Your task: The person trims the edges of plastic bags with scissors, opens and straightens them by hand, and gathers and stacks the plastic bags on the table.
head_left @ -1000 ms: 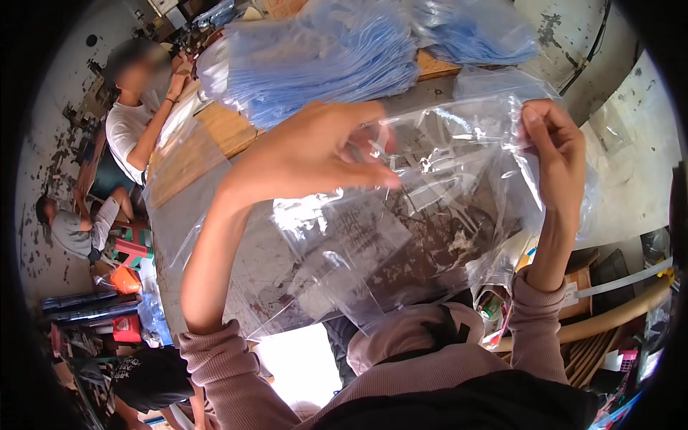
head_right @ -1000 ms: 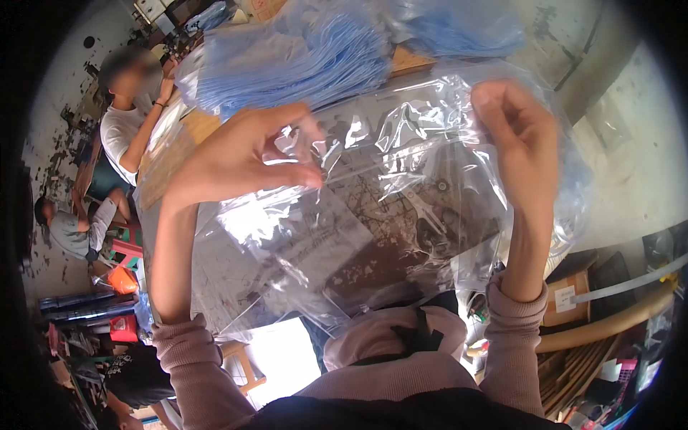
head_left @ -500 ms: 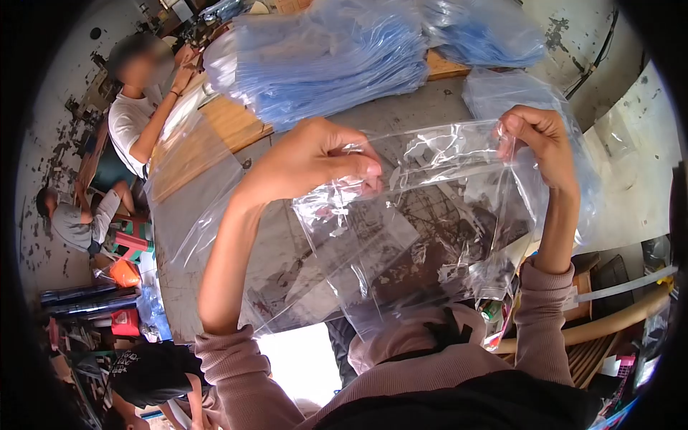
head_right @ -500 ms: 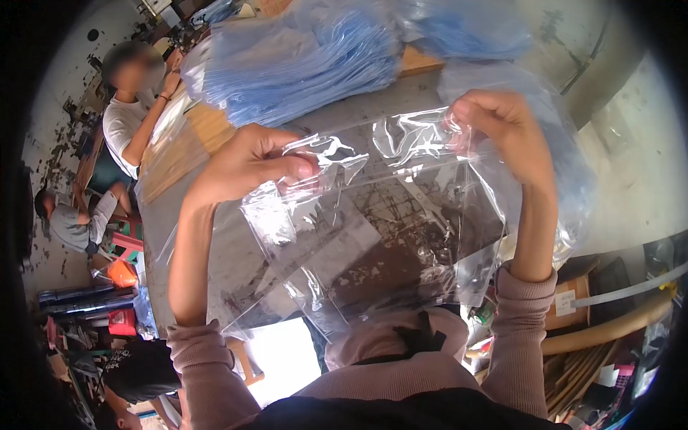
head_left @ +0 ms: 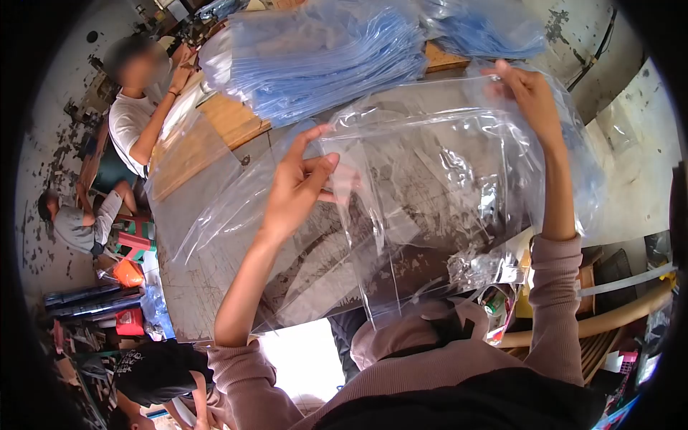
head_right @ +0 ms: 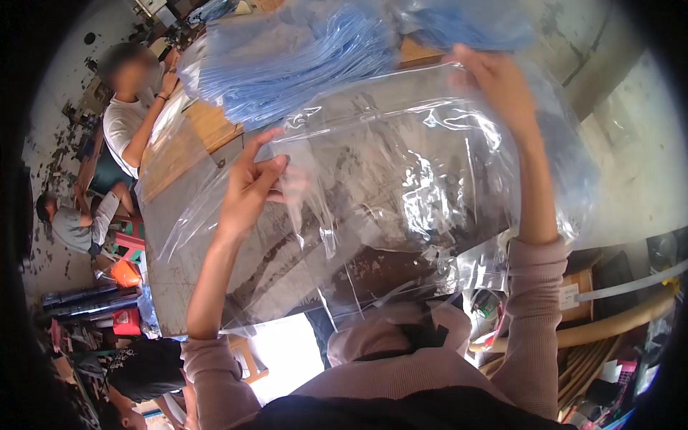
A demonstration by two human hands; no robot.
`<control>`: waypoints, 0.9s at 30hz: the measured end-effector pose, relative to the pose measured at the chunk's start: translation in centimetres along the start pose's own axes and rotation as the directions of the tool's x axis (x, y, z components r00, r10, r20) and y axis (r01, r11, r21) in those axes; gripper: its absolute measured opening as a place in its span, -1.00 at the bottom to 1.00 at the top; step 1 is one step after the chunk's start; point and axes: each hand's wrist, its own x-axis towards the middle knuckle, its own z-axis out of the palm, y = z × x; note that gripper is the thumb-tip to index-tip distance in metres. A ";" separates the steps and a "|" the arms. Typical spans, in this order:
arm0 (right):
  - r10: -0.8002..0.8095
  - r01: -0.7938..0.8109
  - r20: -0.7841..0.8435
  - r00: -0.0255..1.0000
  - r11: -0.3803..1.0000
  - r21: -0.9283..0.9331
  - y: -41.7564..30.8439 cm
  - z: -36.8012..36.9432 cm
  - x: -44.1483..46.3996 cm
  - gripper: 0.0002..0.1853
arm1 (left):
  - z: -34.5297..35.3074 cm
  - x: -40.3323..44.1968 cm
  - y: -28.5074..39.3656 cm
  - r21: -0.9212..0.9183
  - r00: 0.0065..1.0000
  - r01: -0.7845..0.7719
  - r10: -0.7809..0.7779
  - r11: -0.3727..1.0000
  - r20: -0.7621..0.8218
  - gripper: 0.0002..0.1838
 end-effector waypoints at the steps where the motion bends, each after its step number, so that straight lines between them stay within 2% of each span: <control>1: 0.005 -0.005 -0.005 1.000 1.000 -0.001 -0.1 0.5 -0.4 -0.60 | 0.2 0.3 -0.7 -0.030 0.999 0.009 -0.011 1.000 -0.051 -0.54; 2: -0.195 0.163 -0.155 0.968 0.967 -0.197 -0.2 1.0 -0.9 -0.55 | 0.4 0.7 -1.7 -0.029 0.999 0.006 -0.007 1.000 -0.045 -0.54; 3: -0.408 0.286 -0.253 0.877 0.868 -0.406 -0.9 1.6 -1.7 -0.51 | 0.5 0.9 -2.8 -0.066 0.993 0.025 -0.032 0.998 -0.114 -0.55; 4: -0.368 0.285 -0.222 0.903 0.900 -0.330 -1.9 1.5 -3.4 -0.50 | 0.6 1.0 -3.7 -0.105 0.981 0.042 -0.061 0.994 -0.184 -0.55; 6: -0.422 0.349 -0.135 0.896 0.860 -0.371 -4.0 1.9 -7.4 -0.50 | 0.3 1.0 -4.7 -0.042 0.978 0.067 -0.074 0.997 -0.197 -0.56; 8: -0.394 0.404 0.122 0.911 0.794 -0.455 -4.6 2.4 -11.5 -0.41 | -0.3 0.9 -5.3 0.022 0.974 0.094 -0.087 0.995 -0.211 -0.56; 9: -0.345 0.429 0.256 0.903 0.755 -0.495 -4.4 2.9 -13.3 -0.38 | -0.8 0.9 -5.5 0.046 0.970 0.058 -0.045 0.997 -0.238 -0.60; 10: -0.340 0.425 0.257 0.905 0.757 -0.496 -3.9 3.5 -14.7 -0.38 | -1.2 0.9 -5.7 0.071 0.964 0.022 -0.003 0.997 -0.264 -0.64; 12: -0.240 0.442 0.403 0.883 0.715 -0.541 -2.3 4.9 -16.5 -0.28 | -1.3 0.4 -4.4 0.128 0.946 0.020 0.022 0.992 -0.322 -0.70; 14: -0.221 0.459 0.432 0.875 0.665 -0.589 0.0 5.8 -16.1 -0.28 | -1.4 0.3 -4.4 0.195 0.906 -0.037 0.116 0.980 -0.408 -0.84; 15: -0.208 0.478 0.454 0.866 0.611 -0.632 0.9 6.0 -15.5 -0.27 | -1.6 0.5 -5.0 0.193 0.905 -0.037 0.115 0.980 -0.409 -0.84; 17: -0.172 0.463 0.455 0.874 0.582 -0.669 1.6 5.9 -13.5 -0.29 | -2.0 0.8 -6.0 0.448 0.915 0.035 0.151 0.893 -0.374 -0.81; 18: -0.133 0.444 0.451 0.883 0.551 -0.706 2.0 5.9 -12.5 -0.30 | -1.9 0.6 -6.0 0.448 0.915 0.037 0.150 0.893 -0.375 -0.81; 19: -0.133 0.444 0.451 0.883 0.551 -0.707 2.6 6.0 -11.6 -0.30 | -1.6 0.2 -5.9 0.724 0.916 -0.070 0.332 0.687 -0.227 -0.76; 20: -0.156 0.450 0.454 0.877 0.594 -0.667 3.1 6.1 -10.7 -0.32 | -1.2 -0.1 -5.8 0.904 0.892 -0.173 0.451 0.391 -0.025 -0.70; 21: -0.177 0.455 0.456 0.872 0.636 -0.623 3.5 6.1 -10.1 -0.33 | -0.6 -0.7 -5.0 0.904 0.893 -0.173 0.449 0.391 -0.023 -0.70; 23: -0.190 0.487 0.487 0.852 0.626 -0.609 3.8 5.8 -9.2 -0.33 | 0.7 -2.1 -3.0 0.945 0.894 -0.281 0.403 0.168 0.194 -0.47; 24: -0.206 0.522 0.517 0.831 0.610 -0.596 3.5 5.6 -8.9 -0.32 | 0.9 -2.5 -2.9 0.881 0.885 -0.428 0.291 0.199 0.364 -0.41; 25: -0.203 0.521 0.519 0.830 0.613 -0.594 2.9 5.1 -8.7 -0.32 | 1.0 -2.8 -2.9 0.793 0.831 -0.556 0.181 0.250 0.526 -0.34; 26: -0.062 0.486 0.581 0.812 0.625 -0.612 1.5 4.5 -8.4 -0.32 | 1.3 -3.1 -3.2 0.793 0.833 -0.553 0.178 0.256 0.524 -0.34; 27: 0.080 0.452 0.630 0.772 0.628 -0.633 0.7 4.1 -8.2 -0.31 | 1.7 -3.4 -3.5 0.735 0.797 -0.596 0.134 0.322 0.588 -0.29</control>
